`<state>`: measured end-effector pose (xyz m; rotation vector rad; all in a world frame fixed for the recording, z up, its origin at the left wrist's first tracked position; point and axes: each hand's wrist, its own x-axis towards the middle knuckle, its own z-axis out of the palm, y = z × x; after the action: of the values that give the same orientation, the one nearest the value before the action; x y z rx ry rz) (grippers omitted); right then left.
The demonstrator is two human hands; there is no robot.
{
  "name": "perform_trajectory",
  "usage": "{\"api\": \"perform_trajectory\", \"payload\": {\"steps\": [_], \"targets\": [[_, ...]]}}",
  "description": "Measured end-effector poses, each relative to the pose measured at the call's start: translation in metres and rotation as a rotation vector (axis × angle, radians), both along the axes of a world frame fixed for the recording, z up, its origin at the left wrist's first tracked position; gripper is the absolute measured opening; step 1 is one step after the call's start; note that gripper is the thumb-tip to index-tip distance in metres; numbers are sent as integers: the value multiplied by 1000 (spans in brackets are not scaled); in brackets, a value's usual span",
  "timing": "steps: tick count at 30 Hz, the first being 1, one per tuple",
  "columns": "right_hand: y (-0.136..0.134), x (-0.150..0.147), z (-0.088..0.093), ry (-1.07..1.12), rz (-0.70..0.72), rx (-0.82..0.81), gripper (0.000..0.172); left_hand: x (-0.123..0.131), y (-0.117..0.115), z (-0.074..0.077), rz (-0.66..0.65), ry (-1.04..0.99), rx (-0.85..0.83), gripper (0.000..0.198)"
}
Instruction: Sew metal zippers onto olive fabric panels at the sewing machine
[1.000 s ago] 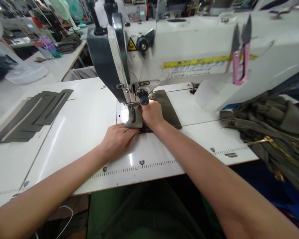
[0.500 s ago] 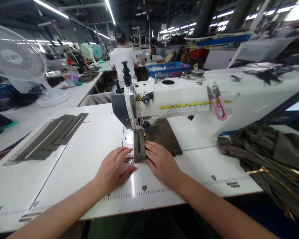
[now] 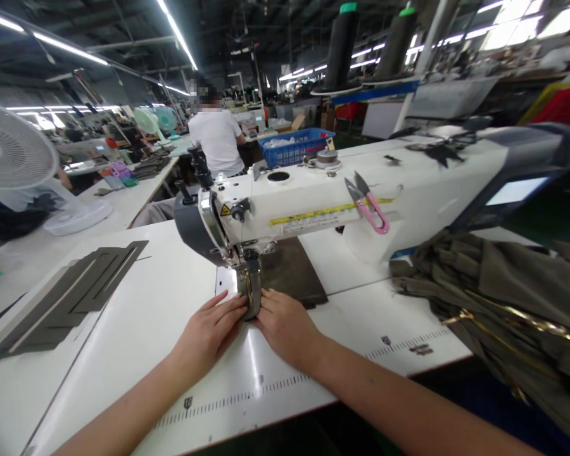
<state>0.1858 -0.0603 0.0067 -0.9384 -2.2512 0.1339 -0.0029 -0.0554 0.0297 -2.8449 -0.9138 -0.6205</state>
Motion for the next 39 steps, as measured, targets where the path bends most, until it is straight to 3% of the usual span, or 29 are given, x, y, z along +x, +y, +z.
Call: {"api": "perform_trajectory", "payload": {"steps": [9,16,24,39], "targets": [[2,-3,0,28,-29,15,20,1,2,4,23,-1,-21,24],[-2,-2,-4,-58,-17,92,21,-1,3,5,-37,74,56,27],[1,0,-3,-95,-8,52,22,0,5,6,-52,126,62,28],[28,0,-3,-74,18,51,21,3,27,3,-38,93,100,28]]}}
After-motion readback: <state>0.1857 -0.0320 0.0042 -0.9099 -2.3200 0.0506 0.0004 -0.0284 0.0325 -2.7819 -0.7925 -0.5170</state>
